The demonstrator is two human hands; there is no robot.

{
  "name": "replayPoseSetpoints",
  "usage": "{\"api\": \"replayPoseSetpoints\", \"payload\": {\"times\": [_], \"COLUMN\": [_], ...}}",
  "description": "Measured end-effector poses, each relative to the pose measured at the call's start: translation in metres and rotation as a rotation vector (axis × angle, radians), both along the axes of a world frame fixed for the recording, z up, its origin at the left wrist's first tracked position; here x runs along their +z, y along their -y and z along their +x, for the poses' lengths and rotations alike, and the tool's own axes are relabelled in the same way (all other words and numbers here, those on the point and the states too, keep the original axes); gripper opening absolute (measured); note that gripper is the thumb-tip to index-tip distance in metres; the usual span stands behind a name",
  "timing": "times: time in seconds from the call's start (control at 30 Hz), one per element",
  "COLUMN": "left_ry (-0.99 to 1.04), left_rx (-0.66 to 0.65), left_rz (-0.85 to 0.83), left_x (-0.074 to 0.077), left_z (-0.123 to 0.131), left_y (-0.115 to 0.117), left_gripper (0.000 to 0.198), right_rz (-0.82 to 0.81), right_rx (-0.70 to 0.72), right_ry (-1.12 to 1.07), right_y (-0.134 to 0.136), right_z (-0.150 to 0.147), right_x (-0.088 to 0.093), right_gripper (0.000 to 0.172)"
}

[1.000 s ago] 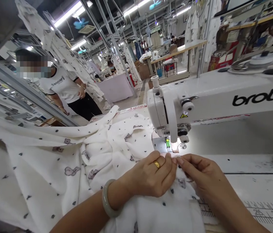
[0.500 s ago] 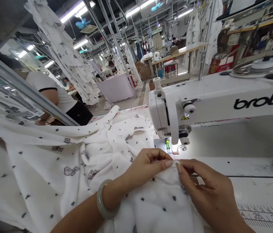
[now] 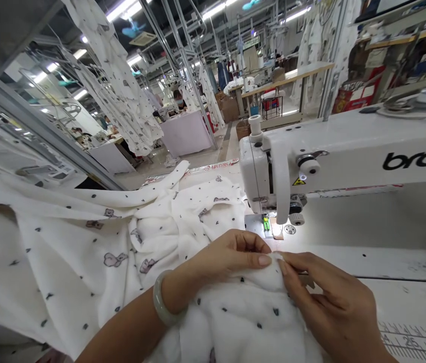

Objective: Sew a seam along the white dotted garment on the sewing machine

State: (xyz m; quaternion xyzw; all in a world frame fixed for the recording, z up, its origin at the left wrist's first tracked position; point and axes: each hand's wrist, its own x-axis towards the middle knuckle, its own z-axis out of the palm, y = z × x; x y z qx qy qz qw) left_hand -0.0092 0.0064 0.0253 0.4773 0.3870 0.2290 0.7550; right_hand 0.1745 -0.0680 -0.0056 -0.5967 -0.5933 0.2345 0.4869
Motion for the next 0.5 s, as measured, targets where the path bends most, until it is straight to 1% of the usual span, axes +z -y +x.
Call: {"api": "replayPoseSetpoints", "payload": {"times": [0.07,0.17,0.23,0.3,0.4,0.43,0.5], "left_ry": [-0.045,-0.151,-0.246,-0.338,-0.424,-0.436,-0.450], "left_rx": [0.006,0.052,0.070,0.064,0.049,0.048,0.044], "left_rz": [0.087,0.288,0.384,0.450,0.570,0.612,0.667], "left_x": [0.000,-0.002,-0.006,-0.010,-0.018,-0.020,-0.023], "left_z": [0.001,0.002,0.003,0.004,0.006,0.007,0.008], "left_y": [0.002,0.007,0.009,0.009,0.005,0.004,0.000], "left_gripper": [0.036,0.024,0.018,0.016,0.013,0.012,0.011], "right_rz": [-0.003,-0.061,-0.153,-0.263,-0.362,-0.369,-0.362], "right_rx": [0.009,0.051,0.129,0.235,0.341,0.357,0.367], "right_ry": [-0.019,-0.078,-0.089,-0.075,-0.062,-0.059,-0.065], "right_y": [-0.001,-0.007,-0.016,-0.028,-0.047,-0.053,-0.065], "right_z": [0.000,0.006,0.016,0.028,0.042,0.044,0.043], "right_x": [-0.001,-0.008,-0.014,-0.019,-0.017,-0.015,-0.008], "right_gripper": [0.023,0.027,0.034,0.043,0.057,0.058,0.048]}}
